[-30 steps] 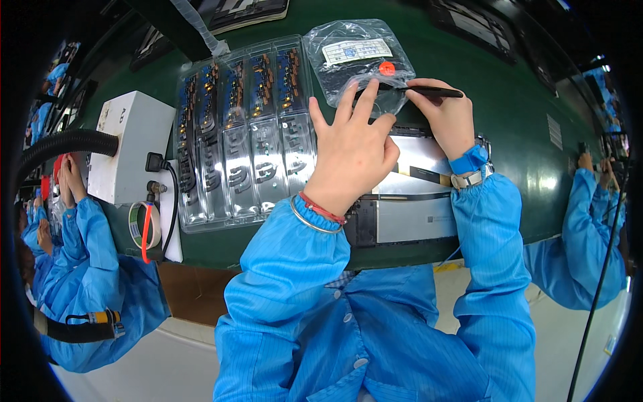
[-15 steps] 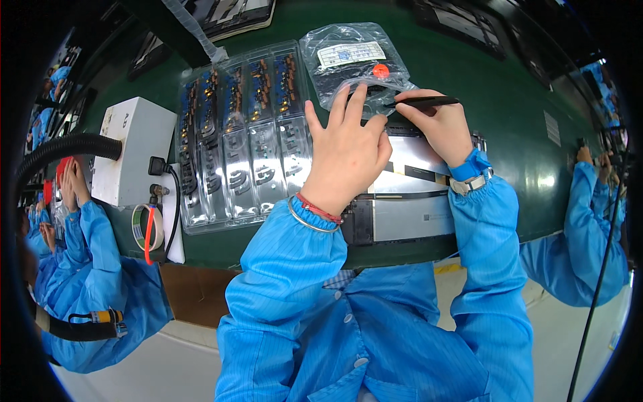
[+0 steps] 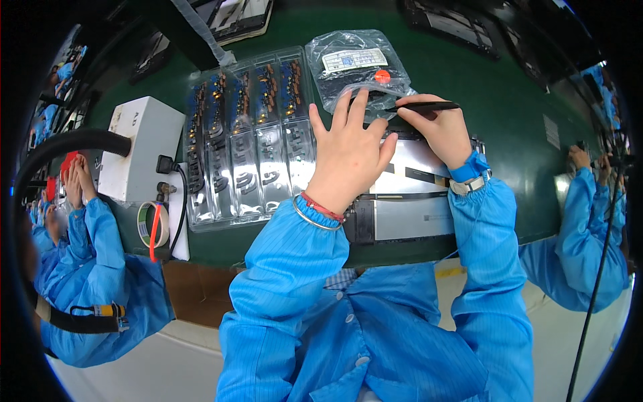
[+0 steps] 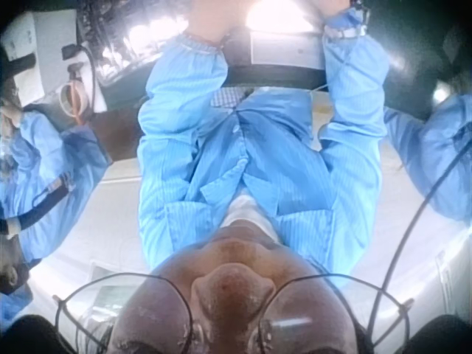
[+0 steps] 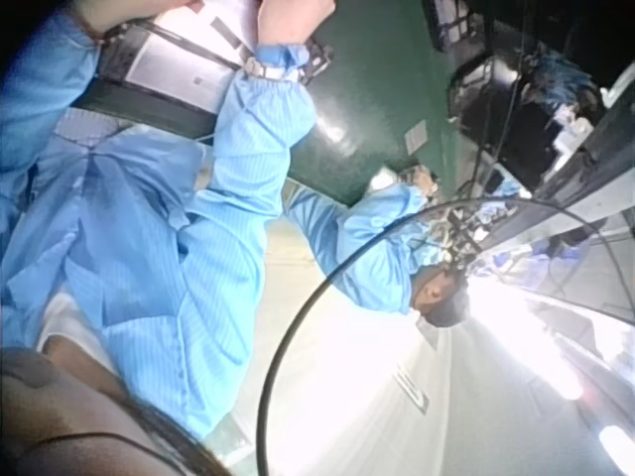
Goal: Assembling internal ribbon cables and components into an electronics tablet chassis.
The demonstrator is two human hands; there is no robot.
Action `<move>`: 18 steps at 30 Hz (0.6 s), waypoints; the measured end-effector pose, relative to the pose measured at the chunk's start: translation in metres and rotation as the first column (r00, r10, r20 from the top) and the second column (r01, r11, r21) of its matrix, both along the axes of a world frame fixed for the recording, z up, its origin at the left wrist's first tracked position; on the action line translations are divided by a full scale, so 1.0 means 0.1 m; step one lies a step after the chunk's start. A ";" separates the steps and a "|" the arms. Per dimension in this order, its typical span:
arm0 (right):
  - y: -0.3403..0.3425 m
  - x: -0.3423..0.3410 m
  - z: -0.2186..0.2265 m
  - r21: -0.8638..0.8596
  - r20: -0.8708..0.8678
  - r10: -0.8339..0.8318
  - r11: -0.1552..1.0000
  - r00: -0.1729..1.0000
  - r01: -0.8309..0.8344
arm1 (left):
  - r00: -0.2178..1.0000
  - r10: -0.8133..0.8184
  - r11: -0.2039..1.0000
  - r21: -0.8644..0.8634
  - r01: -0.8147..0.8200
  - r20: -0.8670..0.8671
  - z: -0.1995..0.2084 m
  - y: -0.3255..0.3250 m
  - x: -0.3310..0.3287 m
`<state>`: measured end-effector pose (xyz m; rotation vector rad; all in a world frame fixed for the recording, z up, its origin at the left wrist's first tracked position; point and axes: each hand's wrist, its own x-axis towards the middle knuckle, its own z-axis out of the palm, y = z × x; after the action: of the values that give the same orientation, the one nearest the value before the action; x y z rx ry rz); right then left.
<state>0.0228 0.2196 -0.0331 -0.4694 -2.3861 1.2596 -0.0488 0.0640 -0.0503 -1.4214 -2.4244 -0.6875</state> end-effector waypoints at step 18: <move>-2.42 0.34 0.39 -0.896 -0.348 0.406 0.120 0.845 -0.427 | 0.428 -0.675 0.237 0.726 -0.646 0.601 0.17 -2.11 0.39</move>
<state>0.0572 -0.0222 0.0054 -0.0158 -1.3570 2.9872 -0.0102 -0.1472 -0.0336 -0.2937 -1.3009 -3.0100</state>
